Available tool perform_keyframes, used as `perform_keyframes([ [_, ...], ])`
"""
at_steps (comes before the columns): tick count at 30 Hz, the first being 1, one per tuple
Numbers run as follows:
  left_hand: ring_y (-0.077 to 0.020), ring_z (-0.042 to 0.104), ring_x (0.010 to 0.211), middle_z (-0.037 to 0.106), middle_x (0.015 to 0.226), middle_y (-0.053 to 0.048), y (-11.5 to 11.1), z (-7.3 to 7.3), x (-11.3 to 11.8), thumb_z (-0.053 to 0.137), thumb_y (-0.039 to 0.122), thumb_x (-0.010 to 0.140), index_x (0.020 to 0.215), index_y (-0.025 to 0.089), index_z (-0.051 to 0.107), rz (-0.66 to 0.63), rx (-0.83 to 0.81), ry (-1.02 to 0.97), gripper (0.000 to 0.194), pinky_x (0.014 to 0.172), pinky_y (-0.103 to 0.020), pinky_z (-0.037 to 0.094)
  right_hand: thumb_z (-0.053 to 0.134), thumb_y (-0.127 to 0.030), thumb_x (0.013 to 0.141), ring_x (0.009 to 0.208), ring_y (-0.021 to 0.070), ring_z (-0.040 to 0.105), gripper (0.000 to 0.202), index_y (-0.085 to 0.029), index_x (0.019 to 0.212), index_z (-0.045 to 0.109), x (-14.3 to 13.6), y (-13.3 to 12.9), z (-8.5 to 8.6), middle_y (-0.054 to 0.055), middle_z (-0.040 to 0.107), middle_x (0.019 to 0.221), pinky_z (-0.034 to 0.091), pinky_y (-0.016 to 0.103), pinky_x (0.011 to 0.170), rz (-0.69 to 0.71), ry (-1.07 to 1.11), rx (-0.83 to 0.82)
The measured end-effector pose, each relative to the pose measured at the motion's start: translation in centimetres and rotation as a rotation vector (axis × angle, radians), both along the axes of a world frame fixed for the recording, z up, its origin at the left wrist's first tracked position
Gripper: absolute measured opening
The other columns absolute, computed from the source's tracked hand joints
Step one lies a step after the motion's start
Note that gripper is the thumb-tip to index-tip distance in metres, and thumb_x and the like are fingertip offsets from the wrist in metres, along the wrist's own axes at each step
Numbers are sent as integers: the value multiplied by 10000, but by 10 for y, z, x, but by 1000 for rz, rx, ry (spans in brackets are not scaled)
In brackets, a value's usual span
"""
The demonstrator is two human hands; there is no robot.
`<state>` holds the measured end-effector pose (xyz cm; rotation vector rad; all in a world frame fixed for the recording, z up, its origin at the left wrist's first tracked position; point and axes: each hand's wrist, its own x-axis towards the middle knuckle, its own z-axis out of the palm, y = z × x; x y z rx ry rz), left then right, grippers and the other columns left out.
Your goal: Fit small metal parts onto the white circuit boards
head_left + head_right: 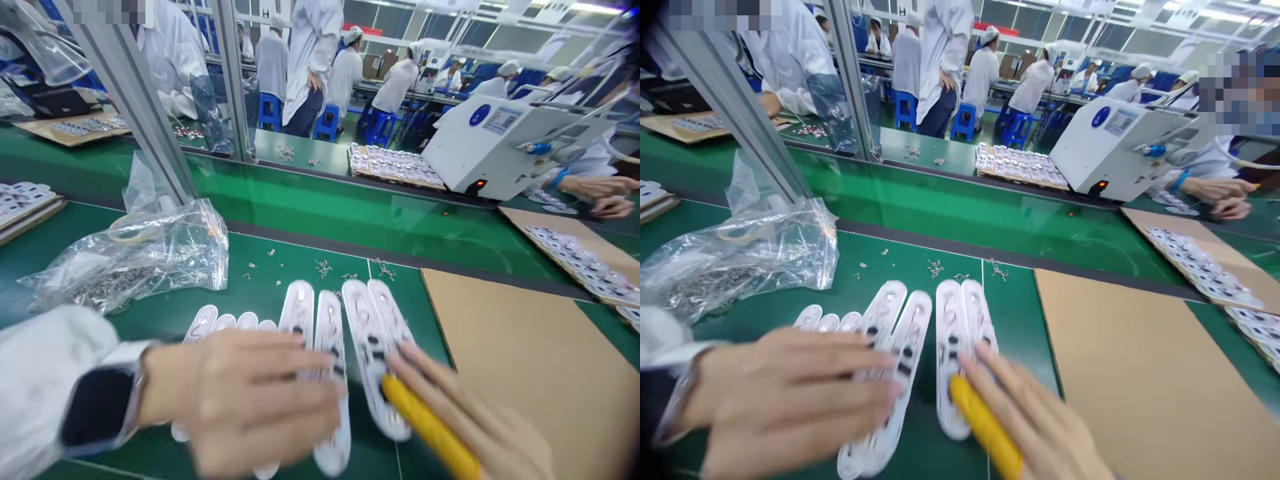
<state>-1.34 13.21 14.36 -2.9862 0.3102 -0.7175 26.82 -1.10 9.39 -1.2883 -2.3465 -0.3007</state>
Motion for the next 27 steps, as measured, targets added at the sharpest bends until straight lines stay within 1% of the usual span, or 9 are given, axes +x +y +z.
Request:
perform_keyframes([
  [2, -105, 570, 1174, 674, 1158, 34, 46, -1, 17, 265, 149, 1005, 1103, 234, 667, 20, -55, 7, 423, 1000, -235, 490, 359, -190, 986, 1168, 181, 588, 396, -252, 1348, 507, 14, 57, 3, 1, 607, 1282, 547, 299, 942, 32, -38, 126],
  [5, -157, 584, 1162, 674, 1166, -36, 128, -22, 49, 274, 183, 1027, 1145, 173, 642, 91, -79, 125, 387, 1013, -332, 479, 455, -73, 925, 1105, 197, 630, 334, -198, 1155, 663, 32, 150, -12, 21, 689, 1152, 580, 294, 872, -3, -155, 298],
  [9, -205, 595, 1130, 651, 1169, -108, 232, -62, 97, 357, 158, 1010, 1125, 114, 621, 167, -33, 134, 290, 975, -411, 486, 434, -44, 919, 1040, 226, 667, 332, -150, 1085, 702, 49, 258, -39, 69, 709, 1105, 602, 306, 792, -127, -261, 221],
  [12, -234, 597, 1079, 597, 1197, -94, 283, -83, 120, 566, 252, 941, 1150, 140, 583, 200, -2, 175, 238, 922, -461, 496, 429, -15, 909, 1087, 236, 643, 364, -158, 1129, 680, 56, 307, -50, 79, 691, 1150, 595, 317, 799, -136, -308, 180],
  [15, -235, 592, 1055, 573, 1206, -93, 307, -88, 123, 590, 315, 925, 1170, 152, 566, 178, 33, 257, 296, 899, -457, 499, 510, -97, 910, 1120, 258, 623, 281, -132, 1139, 668, 58, 324, -48, 103, 681, 1172, 575, 342, 855, -86, -364, 119],
  [18, -246, 587, 1076, 569, 1227, -101, 307, -74, 111, 588, 350, 923, 1201, 152, 552, 157, 58, 330, 343, 917, -474, 485, 585, -255, 897, 1159, 288, 591, 322, -84, 1164, 644, 55, 310, -38, 150, 655, 1209, 520, 387, 957, -42, -385, 66],
  [21, -280, 573, 1125, 575, 1256, -161, 281, -50, 100, 638, 397, 880, 1217, 100, 554, 165, 74, 368, 457, 964, -459, 447, 521, -325, 929, 1178, 297, 572, 387, -67, 1204, 606, 39, 272, -23, 179, 626, 1243, 510, 431, 969, -42, -361, 34],
  [24, -264, 551, 1171, 585, 1269, -163, 223, -26, 87, 540, 524, 900, 1213, 63, 569, 157, 82, 363, 557, 1014, -380, 393, 441, -376, 958, 1167, 275, 579, 417, -90, 1219, 596, 5, 213, -9, 164, 623, 1250, 525, 436, 954, -3, -313, 35],
  [27, -125, 563, 1145, 651, 1179, -12, 141, -10, 55, 175, 626, 949, 1132, 130, 628, 210, 75, 280, 696, 1013, -252, 357, 416, -395, 964, 1085, 239, 631, 425, -82, 1142, 642, -40, 136, 1, 149, 679, 1157, 555, 373, 911, 112, -198, 96],
])
